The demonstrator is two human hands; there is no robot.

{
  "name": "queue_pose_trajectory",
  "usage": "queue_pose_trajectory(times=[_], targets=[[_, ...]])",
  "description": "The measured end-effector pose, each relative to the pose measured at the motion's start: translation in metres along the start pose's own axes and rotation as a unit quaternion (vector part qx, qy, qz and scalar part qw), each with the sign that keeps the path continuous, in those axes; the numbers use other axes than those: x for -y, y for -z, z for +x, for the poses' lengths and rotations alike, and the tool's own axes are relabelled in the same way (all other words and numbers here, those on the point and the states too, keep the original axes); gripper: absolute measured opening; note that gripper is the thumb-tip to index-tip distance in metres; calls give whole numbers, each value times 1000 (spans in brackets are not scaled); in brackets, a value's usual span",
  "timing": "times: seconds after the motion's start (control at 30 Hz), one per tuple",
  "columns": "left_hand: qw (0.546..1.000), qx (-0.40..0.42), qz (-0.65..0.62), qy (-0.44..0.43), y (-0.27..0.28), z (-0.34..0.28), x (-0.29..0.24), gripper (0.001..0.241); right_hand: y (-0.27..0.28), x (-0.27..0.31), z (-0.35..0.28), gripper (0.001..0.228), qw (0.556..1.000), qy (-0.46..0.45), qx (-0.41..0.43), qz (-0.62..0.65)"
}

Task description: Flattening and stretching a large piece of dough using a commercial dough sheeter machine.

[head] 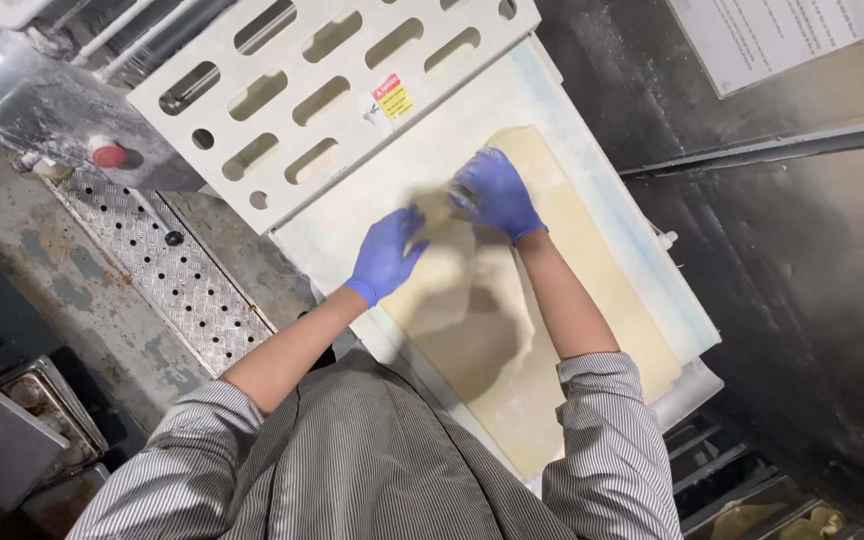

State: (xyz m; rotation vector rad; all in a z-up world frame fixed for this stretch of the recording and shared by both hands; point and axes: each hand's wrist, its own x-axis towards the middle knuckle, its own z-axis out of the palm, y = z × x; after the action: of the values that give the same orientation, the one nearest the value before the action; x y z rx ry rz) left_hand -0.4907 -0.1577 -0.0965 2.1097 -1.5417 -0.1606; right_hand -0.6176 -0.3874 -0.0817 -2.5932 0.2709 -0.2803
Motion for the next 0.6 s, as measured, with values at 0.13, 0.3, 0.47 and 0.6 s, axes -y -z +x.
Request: queue_pose_trajectory(times=[0.13, 0.3, 0.47, 0.6], targets=[[976, 78, -125, 161, -9, 2, -7, 36, 7, 23, 0, 24, 995, -92, 43, -24], [997, 67, -12, -29, 9, -10, -38, 46, 0, 21, -16, 30, 986, -1, -68, -149], [973, 70, -214, 46, 18, -29, -72, 43, 27, 49, -43, 32, 989, -33, 92, -115], [862, 283, -414, 68, 15, -65, -77, 46, 22, 48, -80, 40, 987, -27, 13, -156]])
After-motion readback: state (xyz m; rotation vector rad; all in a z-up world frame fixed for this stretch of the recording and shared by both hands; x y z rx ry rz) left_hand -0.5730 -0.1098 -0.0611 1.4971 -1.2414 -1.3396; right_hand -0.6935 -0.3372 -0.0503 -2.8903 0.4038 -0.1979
